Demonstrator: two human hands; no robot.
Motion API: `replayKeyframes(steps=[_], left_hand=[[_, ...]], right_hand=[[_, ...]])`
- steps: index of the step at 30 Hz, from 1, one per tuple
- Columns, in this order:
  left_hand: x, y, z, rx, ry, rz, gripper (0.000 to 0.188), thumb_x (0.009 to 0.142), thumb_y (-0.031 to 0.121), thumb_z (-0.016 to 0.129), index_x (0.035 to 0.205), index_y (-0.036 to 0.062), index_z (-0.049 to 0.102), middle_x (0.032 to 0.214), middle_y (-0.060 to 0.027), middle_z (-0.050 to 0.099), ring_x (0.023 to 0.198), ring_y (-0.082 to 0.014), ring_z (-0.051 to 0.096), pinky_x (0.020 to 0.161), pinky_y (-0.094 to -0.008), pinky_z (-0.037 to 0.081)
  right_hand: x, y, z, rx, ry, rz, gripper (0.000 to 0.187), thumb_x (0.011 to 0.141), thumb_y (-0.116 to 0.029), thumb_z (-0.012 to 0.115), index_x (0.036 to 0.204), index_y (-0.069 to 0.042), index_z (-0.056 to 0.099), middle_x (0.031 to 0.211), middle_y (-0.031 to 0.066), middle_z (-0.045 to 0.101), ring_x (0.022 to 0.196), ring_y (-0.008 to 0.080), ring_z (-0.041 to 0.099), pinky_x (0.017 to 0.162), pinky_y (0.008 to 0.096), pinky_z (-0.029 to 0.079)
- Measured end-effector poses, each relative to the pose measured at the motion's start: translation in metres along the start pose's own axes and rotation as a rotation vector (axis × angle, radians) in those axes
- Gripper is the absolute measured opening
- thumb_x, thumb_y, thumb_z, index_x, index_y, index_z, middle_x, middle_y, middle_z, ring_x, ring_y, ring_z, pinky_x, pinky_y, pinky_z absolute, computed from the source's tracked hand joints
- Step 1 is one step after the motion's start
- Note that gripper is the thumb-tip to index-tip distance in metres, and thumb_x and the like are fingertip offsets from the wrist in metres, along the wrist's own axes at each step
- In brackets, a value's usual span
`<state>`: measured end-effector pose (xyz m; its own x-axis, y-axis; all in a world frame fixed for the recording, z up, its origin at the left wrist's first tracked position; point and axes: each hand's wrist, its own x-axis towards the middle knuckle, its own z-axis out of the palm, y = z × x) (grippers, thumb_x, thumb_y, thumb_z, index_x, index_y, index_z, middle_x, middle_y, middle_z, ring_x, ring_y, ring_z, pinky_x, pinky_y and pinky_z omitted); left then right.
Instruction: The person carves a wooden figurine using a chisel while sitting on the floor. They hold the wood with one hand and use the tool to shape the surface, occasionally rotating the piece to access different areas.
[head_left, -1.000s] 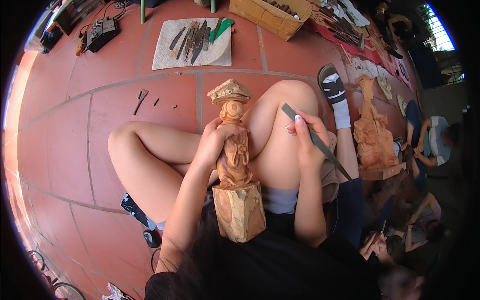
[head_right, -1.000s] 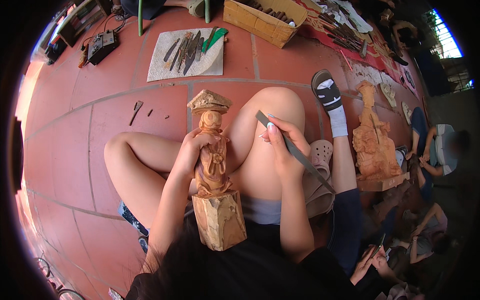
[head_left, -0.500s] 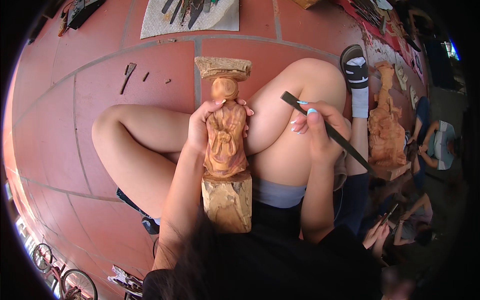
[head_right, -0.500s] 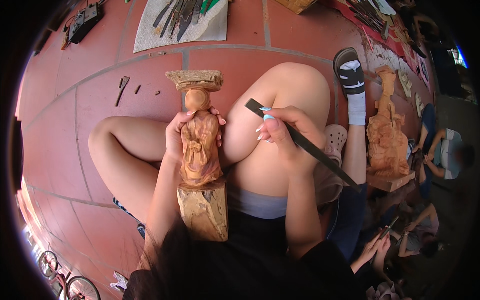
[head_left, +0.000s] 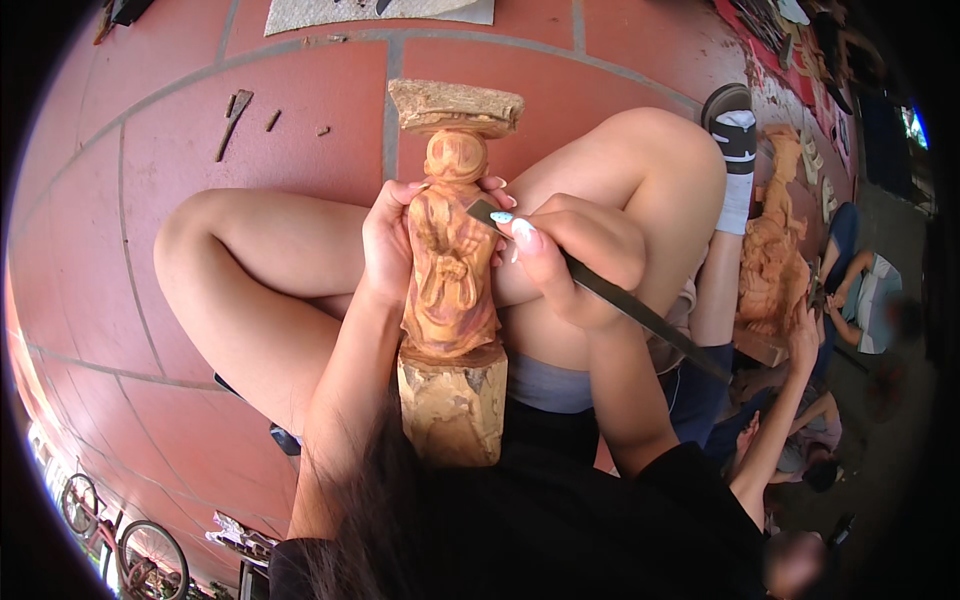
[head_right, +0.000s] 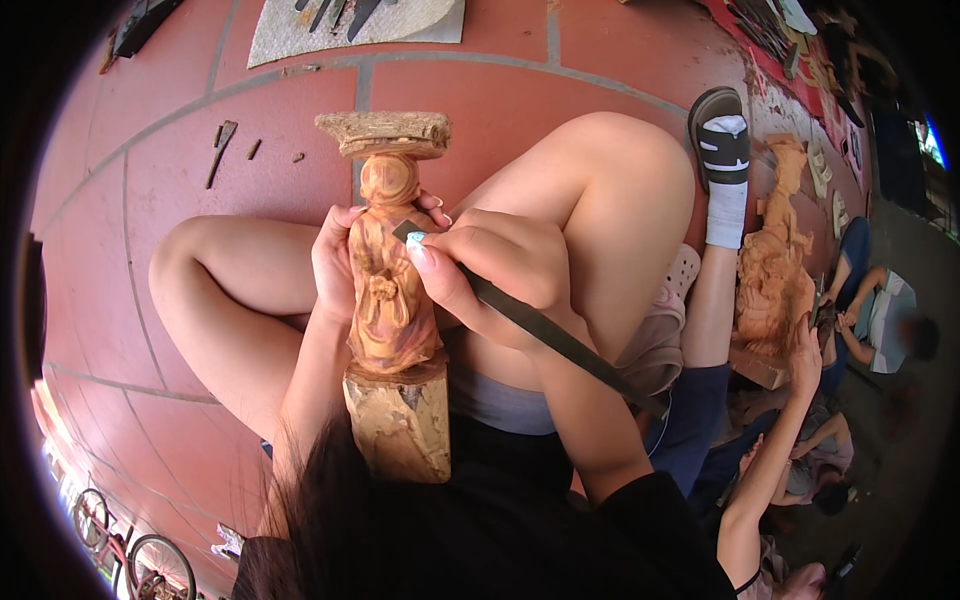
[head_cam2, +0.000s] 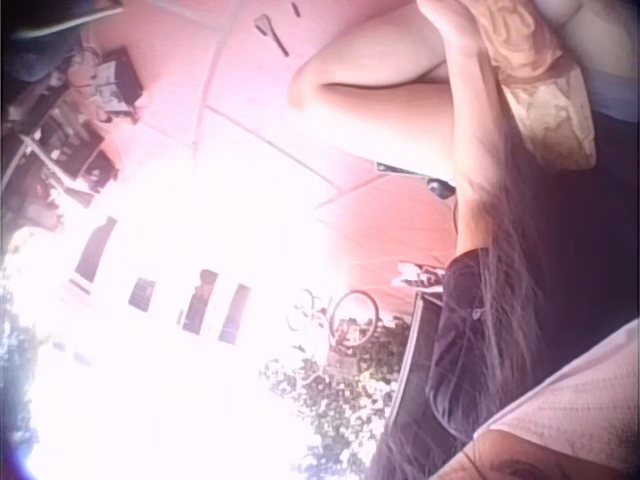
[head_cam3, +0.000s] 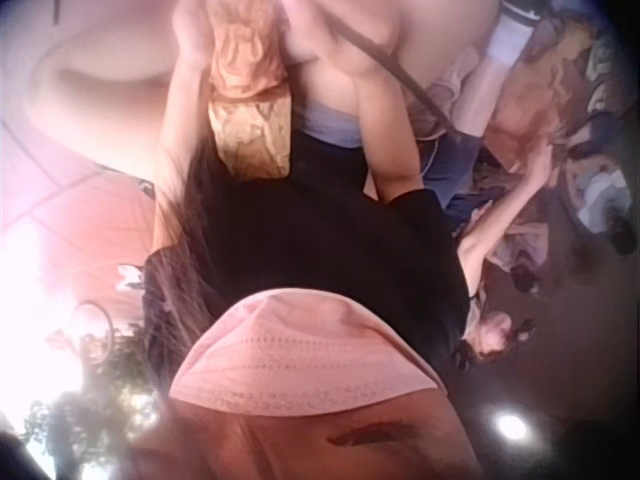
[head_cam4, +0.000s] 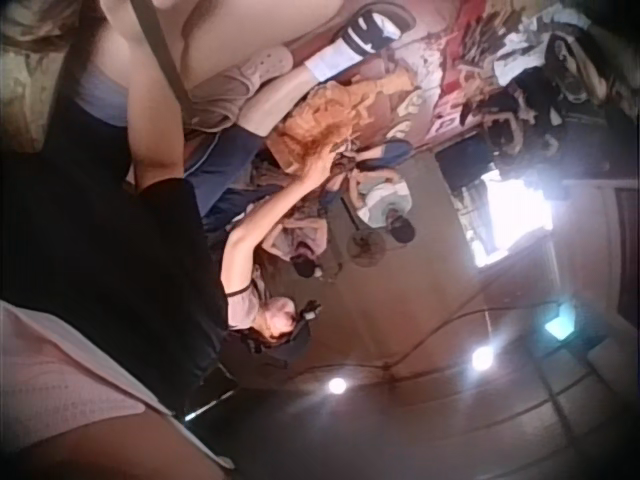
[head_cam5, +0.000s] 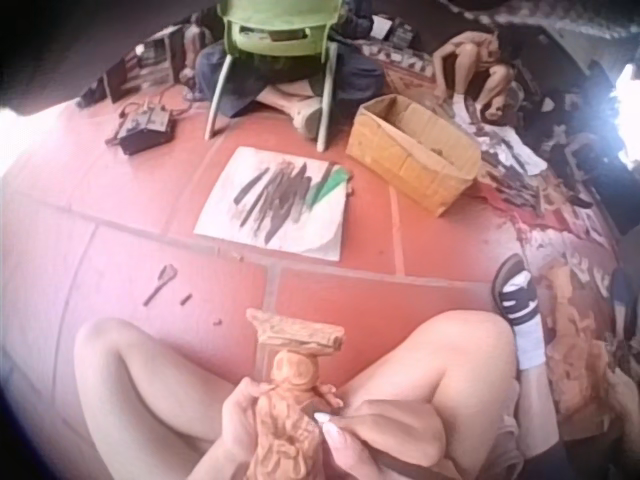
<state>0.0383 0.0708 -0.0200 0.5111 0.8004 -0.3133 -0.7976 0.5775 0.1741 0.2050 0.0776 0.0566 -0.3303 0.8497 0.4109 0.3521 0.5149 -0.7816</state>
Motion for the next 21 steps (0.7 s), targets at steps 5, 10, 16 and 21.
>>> replayKeyframes(steps=[5, 10, 16, 21], left_hand=[[-0.001, 0.004, -0.004, 0.061, -0.051, 0.025, 0.063, 0.090, 0.038, 0.034, 0.129, -0.0106, 0.048, 0.116, -0.0244, 0.061, 0.108, -0.0322, 0.062, 0.100, -0.0413, 0.048], [-0.007, 0.005, 0.003, 0.122, 0.107, 0.049, 0.066, 0.095, 0.040, 0.035, 0.134, -0.0114, 0.045, 0.118, -0.0257, 0.061, 0.105, -0.0343, 0.063, 0.095, -0.0447, 0.051], [-0.021, -0.006, -0.005, -0.190, -0.162, -0.175, 0.086, 0.088, 0.051, 0.058, 0.148, -0.0026, 0.030, 0.122, -0.0286, 0.058, 0.095, -0.0409, 0.067, 0.082, -0.0590, 0.056], [-0.019, -0.004, 0.003, 0.085, -0.253, -0.122, 0.076, 0.077, 0.025, 0.080, 0.134, -0.0062, 0.042, 0.115, -0.0215, 0.062, 0.100, -0.0311, 0.067, 0.090, -0.0442, 0.056]], right_hand=[[0.001, 0.003, 0.005, -0.024, 0.009, 0.043, 0.014, 0.089, -0.004, 0.066, 0.077, 0.004, 0.066, 0.058, 0.0104, 0.054, 0.047, 0.0215, 0.053, 0.046, 0.0326, 0.042], [-0.003, 0.001, 0.005, 0.106, 0.069, 0.151, 0.016, 0.091, -0.006, 0.064, 0.080, 0.005, 0.067, 0.060, 0.0100, 0.057, 0.050, 0.0185, 0.056, 0.047, 0.0304, 0.042], [-0.006, -0.009, -0.009, 0.479, 0.178, 0.417, 0.034, 0.098, -0.020, 0.056, 0.085, 0.008, 0.069, 0.068, 0.0107, 0.063, 0.055, 0.0157, 0.060, 0.051, 0.0259, 0.047], [-0.013, 0.010, -0.024, 0.736, 0.091, 0.262, 0.049, 0.107, -0.033, 0.034, 0.084, 0.002, 0.059, 0.061, 0.0097, 0.050, 0.044, 0.0151, 0.045, 0.041, 0.0269, 0.038]])
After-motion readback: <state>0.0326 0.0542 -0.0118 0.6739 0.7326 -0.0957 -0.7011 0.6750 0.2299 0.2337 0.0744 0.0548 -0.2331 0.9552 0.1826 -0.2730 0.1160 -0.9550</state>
